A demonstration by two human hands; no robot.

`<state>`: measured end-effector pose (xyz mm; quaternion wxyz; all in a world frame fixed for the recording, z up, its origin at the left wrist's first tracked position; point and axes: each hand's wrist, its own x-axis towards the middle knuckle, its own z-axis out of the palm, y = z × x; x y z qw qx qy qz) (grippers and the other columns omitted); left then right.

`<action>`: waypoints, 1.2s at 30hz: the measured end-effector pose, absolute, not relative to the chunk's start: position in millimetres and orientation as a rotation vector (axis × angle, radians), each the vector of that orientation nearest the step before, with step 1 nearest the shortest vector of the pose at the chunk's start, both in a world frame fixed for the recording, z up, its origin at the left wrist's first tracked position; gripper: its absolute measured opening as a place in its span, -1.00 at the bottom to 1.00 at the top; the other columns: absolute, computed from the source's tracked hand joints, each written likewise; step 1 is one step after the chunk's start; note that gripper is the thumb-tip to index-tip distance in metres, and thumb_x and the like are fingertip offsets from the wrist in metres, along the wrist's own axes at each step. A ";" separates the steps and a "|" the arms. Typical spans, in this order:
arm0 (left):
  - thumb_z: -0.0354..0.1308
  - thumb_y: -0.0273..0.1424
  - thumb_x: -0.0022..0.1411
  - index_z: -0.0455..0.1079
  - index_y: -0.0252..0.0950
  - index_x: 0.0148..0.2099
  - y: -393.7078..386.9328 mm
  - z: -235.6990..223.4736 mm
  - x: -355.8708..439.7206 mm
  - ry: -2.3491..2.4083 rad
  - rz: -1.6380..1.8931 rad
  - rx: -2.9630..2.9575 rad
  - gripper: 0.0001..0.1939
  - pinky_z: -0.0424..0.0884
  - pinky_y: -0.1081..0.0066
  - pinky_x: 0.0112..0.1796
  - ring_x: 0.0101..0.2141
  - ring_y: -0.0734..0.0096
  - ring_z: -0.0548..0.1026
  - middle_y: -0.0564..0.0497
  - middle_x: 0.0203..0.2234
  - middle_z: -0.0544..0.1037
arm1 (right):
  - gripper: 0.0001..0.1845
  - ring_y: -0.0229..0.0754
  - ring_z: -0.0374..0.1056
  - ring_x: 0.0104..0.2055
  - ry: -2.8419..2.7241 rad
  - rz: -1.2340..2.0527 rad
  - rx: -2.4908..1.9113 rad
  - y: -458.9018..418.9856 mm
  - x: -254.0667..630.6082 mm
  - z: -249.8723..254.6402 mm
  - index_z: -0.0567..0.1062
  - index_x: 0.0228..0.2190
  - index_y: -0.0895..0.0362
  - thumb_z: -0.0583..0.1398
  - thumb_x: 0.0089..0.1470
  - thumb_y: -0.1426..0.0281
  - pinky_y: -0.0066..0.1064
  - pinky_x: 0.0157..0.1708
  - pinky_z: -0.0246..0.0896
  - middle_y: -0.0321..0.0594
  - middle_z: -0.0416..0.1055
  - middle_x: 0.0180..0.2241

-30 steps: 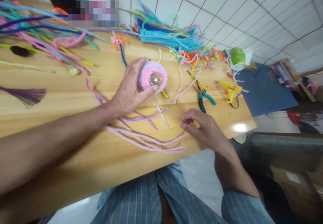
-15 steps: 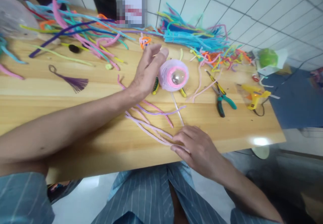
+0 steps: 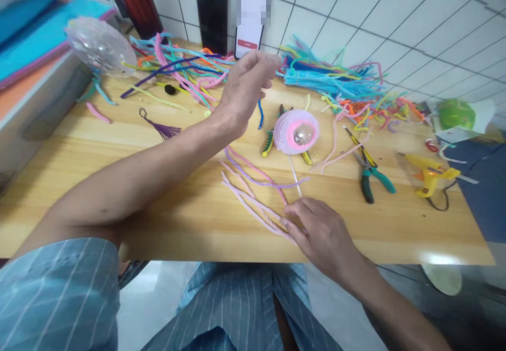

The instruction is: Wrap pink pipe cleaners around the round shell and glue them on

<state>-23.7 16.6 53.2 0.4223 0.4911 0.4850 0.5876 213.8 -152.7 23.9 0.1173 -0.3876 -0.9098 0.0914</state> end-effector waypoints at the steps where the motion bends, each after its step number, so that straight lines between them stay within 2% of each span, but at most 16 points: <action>1: 0.12 -0.27 0.39 0.33 -0.15 -0.26 18.3 51.9 -25.1 1.232 1.451 1.264 -0.86 0.50 0.30 -0.11 -0.12 0.36 0.55 0.06 -0.15 0.61 | -0.82 -0.08 0.46 -0.30 -2.676 0.262 -1.144 -150.8 211.5 21.9 0.48 -0.26 0.08 0.16 0.42 0.32 -0.23 -0.26 0.29 -0.20 0.55 -0.36; 6: 0.09 -0.27 0.38 0.33 -0.21 -0.24 18.4 45.6 -21.3 1.229 1.432 1.343 -0.84 0.51 0.27 -0.13 -0.10 0.29 0.59 0.01 -0.15 0.61 | -0.80 -0.08 0.46 -0.30 -2.730 0.261 -1.185 -144.4 198.3 8.5 0.47 -0.35 0.07 0.21 0.38 0.33 -0.22 -0.24 0.30 -0.16 0.57 -0.34; 10: 0.08 -0.28 0.37 0.34 -0.21 -0.25 16.5 45.7 -18.2 1.286 1.389 1.340 -0.85 0.52 0.23 -0.12 -0.08 0.24 0.60 0.00 -0.14 0.61 | -0.78 -0.15 0.40 -0.35 -2.737 0.330 -1.190 -142.5 194.7 4.5 0.45 -0.41 0.07 0.19 0.33 0.44 -0.29 -0.28 0.25 -0.22 0.53 -0.42; 14: 0.12 -0.24 0.32 0.35 -0.22 -0.25 18.8 44.2 -21.1 1.225 1.404 1.329 -0.84 0.51 0.25 -0.12 -0.12 0.31 0.59 0.03 -0.16 0.61 | -0.86 -0.25 0.33 -0.42 -2.529 0.811 -1.299 -130.0 204.3 17.5 0.46 -0.40 0.07 0.20 0.24 0.46 -0.38 -0.35 0.17 -0.32 0.47 -0.45; 18: 0.20 -0.23 0.24 0.38 -0.16 -0.31 20.8 42.3 -23.7 1.185 1.421 1.336 -0.86 0.48 0.19 -0.22 -0.18 0.24 0.59 0.02 -0.17 0.63 | -0.77 -0.31 0.26 -0.48 -2.049 1.547 -1.409 -101.1 222.8 40.0 0.47 -0.41 0.08 0.25 0.23 0.22 -0.44 -0.45 0.10 -0.38 0.41 -0.50; 20: 0.21 -0.18 0.24 0.39 -0.16 -0.35 19.0 43.1 -23.2 1.167 1.453 1.382 -0.80 0.42 0.20 -0.31 -0.27 0.24 0.57 0.00 -0.28 0.61 | -0.72 -0.31 0.26 -0.47 -1.827 1.725 -1.393 -85.9 233.0 48.8 0.50 -0.38 0.09 0.31 0.16 0.13 -0.45 -0.45 0.12 -0.36 0.45 -0.48; 23: 0.27 -0.12 0.27 0.45 -0.19 -0.35 9.6 48.0 -20.5 1.068 1.404 1.592 -0.73 0.35 0.27 -0.34 -0.38 0.38 0.46 0.06 -0.39 0.59 | -0.68 -0.35 0.18 -0.52 -1.637 1.796 -1.350 -69.6 245.8 55.7 0.52 -0.39 0.10 0.41 0.03 0.13 -0.47 -0.49 0.04 -0.40 0.40 -0.52; 25: 0.24 -0.05 0.30 0.50 -0.17 -0.34 -0.5 52.9 -18.0 0.988 1.327 1.830 -0.68 0.36 0.28 -0.32 -0.39 0.38 0.44 0.05 -0.41 0.59 | -0.67 -0.36 0.15 -0.53 -1.574 1.843 -1.304 -64.0 251.9 57.4 0.52 -0.41 0.11 0.43 -0.01 0.14 -0.47 -0.51 0.00 -0.42 0.36 -0.54; 28: 0.20 -0.06 0.34 0.57 -0.17 -0.27 -14.8 59.0 -14.1 0.897 1.089 2.119 -0.68 0.38 0.31 -0.26 -0.32 0.30 0.53 0.01 -0.34 0.64 | -0.66 -0.36 0.16 -0.52 -1.511 1.908 -1.247 -59.9 259.7 59.7 0.53 -0.41 0.11 0.44 -0.02 0.13 -0.48 -0.52 0.00 -0.42 0.36 -0.54; 32: 0.22 -0.11 0.30 0.57 -0.14 -0.30 -22.0 58.8 -9.5 0.782 0.857 2.209 -0.74 0.28 0.40 -0.33 -0.43 0.36 0.50 0.07 -0.47 0.58 | -0.64 -0.36 0.16 -0.53 -1.501 1.886 -1.251 -54.5 273.3 68.0 0.53 -0.38 0.11 0.44 -0.03 0.12 -0.49 -0.54 0.01 -0.42 0.36 -0.54; 34: 0.23 -0.14 0.29 0.50 -0.17 -0.38 -22.7 56.6 -7.5 0.769 0.796 2.180 -0.73 0.22 0.42 -0.37 -0.50 0.42 0.42 0.10 -0.54 0.49 | -0.66 -0.34 0.18 -0.52 -1.587 1.807 -1.303 -52.9 279.6 74.4 0.52 -0.38 0.10 0.40 0.01 0.11 -0.48 -0.53 0.08 -0.40 0.36 -0.54; 36: 0.20 -0.18 0.30 0.42 -0.21 -0.43 -24.7 54.4 -4.8 0.783 0.754 2.145 -0.71 0.19 0.44 -0.39 -0.52 0.47 0.35 0.13 -0.57 0.41 | -0.72 -0.29 0.27 -0.47 -1.765 1.554 -1.411 -55.2 281.6 80.6 0.52 -0.36 0.09 0.35 0.08 0.14 -0.43 -0.44 0.24 -0.36 0.41 -0.49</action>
